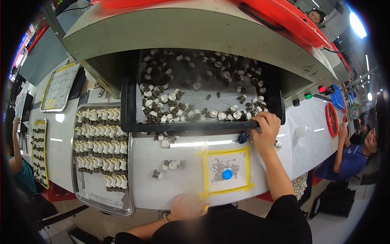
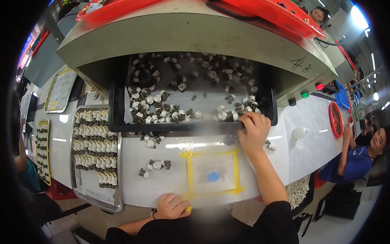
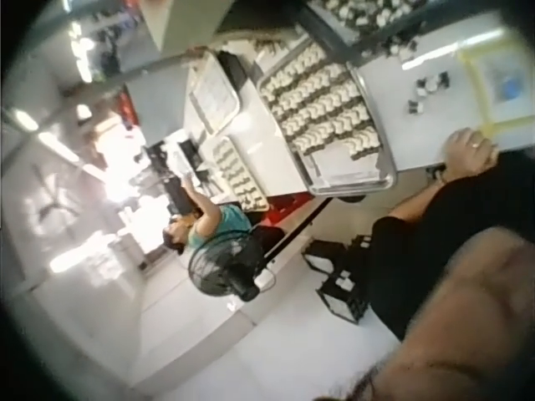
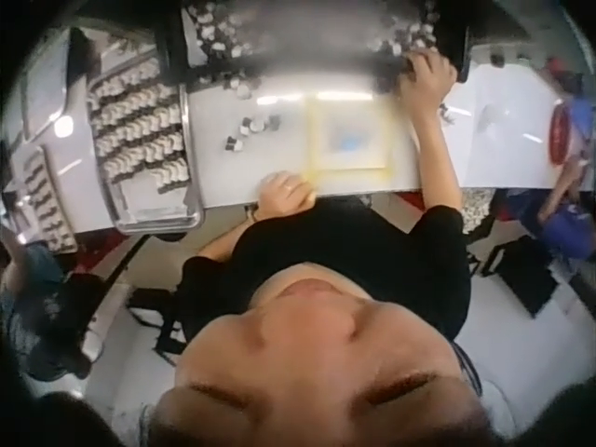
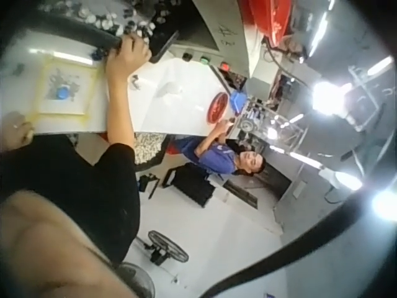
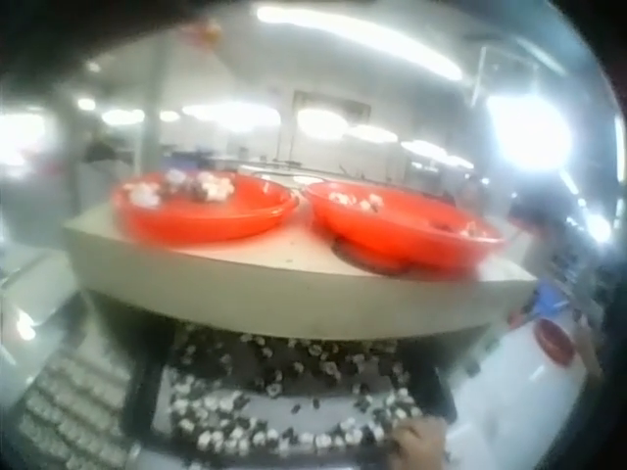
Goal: The person assembles small industrial components by hand at a workbench, sorting plastic pieces into a tray using an assembly jig.
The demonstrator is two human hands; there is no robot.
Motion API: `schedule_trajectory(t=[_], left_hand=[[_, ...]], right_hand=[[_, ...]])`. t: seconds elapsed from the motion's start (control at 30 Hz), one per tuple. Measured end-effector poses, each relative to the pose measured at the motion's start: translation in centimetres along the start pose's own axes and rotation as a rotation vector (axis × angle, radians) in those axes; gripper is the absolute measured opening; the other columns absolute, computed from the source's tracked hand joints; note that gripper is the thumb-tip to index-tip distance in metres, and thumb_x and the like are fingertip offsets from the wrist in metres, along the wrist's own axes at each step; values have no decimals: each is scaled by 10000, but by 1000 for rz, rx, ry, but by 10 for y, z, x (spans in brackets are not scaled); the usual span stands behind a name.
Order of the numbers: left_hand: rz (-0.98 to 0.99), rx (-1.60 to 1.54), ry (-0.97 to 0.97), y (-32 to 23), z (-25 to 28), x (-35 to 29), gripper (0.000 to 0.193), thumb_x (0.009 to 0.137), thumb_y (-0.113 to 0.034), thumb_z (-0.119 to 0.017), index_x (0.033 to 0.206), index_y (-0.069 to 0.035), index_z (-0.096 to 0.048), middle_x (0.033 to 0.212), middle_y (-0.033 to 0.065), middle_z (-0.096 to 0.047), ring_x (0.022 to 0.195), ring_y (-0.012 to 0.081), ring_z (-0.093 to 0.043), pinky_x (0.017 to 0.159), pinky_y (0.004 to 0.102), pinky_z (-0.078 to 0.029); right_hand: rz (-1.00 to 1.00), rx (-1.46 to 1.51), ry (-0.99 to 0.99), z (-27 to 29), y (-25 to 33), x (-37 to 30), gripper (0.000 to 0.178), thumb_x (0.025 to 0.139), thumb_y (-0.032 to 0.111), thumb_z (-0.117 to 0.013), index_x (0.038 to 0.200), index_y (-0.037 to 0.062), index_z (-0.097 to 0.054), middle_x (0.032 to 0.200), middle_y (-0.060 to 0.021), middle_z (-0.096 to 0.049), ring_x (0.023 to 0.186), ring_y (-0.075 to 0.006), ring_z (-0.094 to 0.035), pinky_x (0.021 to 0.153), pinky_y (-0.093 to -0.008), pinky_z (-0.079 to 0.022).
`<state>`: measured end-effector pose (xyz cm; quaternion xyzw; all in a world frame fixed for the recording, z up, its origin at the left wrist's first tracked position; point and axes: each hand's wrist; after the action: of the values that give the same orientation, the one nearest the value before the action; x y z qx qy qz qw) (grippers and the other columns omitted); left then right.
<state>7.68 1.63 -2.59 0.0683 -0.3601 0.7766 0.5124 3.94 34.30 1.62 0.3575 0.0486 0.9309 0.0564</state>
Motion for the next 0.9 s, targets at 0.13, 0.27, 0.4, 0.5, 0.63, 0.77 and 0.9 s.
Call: schedule_trajectory(t=[0.13, 0.27, 0.4, 0.5, 0.63, 0.77, 0.9], left_hand=[[4, 31, -10, 0, 0, -2, 153, 680, -262, -692, 748, -162, -599, 670, -27, -503, 599, 154, -514, 530, 280, -380], [-5, -40, 26, 1, 4, 2, 139, 655, -202, -695, 758, -144, -622, 682, -25, -525, 588, 152, -522, 507, 274, -378], [-48, -80, -12, 3, 3, 2, 134, 670, -216, -696, 759, -148, -622, 688, -26, -535, 592, 149, -529, 507, 272, -379], [-40, -64, 49, 2, 3, -2, 147, 665, -221, -707, 767, -151, -628, 696, -25, -542, 600, 151, -531, 517, 275, -385], [-23, -50, 19, 1, 2, -2, 182, 674, -274, -712, 761, -148, -612, 681, -13, -524, 605, 171, -531, 516, 310, -391], [-31, -47, -36, 1, 0, -2, 172, 635, -187, -719, 777, -134, -638, 685, -17, -538, 608, 167, -526, 526, 291, -379], [-39, -49, -54, -2, 0, 0, 166, 619, -155, -714, 762, -128, -633, 674, -9, -531, 605, 173, -523, 526, 293, -377]], right_hand=[[5, 3, -13, -5, -1, -2, 320, 498, -17, -629, 797, 98, -630, 874, -14, -582, 844, -218, -536, 757, -351, -343], [-12, -10, -15, -2, 0, -3, 331, 485, -26, -621, 794, 94, -627, 874, -24, -585, 853, -225, -541, 763, -352, -344], [-18, -17, -11, 0, -2, -3, 338, 475, -31, -621, 789, 93, -625, 880, -28, -592, 856, -228, -545, 773, -351, -347], [-8, -8, -11, 0, 1, -1, 331, 479, -29, -626, 785, 97, -621, 881, -20, -593, 854, -227, -545, 771, -348, -347], [-9, -5, -17, -2, 2, 3, 300, 494, -12, -635, 770, 103, -612, 876, -8, -591, 852, -215, -541, 764, -346, -345], [-18, 4, -20, -2, 1, 3, 293, 498, -19, -626, 762, 108, -605, 860, 1, -581, 837, -212, -532, 769, -341, -339], [-28, -9, 12, 0, -1, 1, 284, 518, 8, -663, 783, 99, -614, 883, -29, -586, 875, -234, -542, 787, -355, -354]])
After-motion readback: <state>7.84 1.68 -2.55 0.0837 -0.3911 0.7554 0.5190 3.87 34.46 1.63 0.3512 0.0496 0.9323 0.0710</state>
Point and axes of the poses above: each hand's wrist, its own x-axis towards the middle knuckle, its own z-axis out of the back of the hand, y = z × x
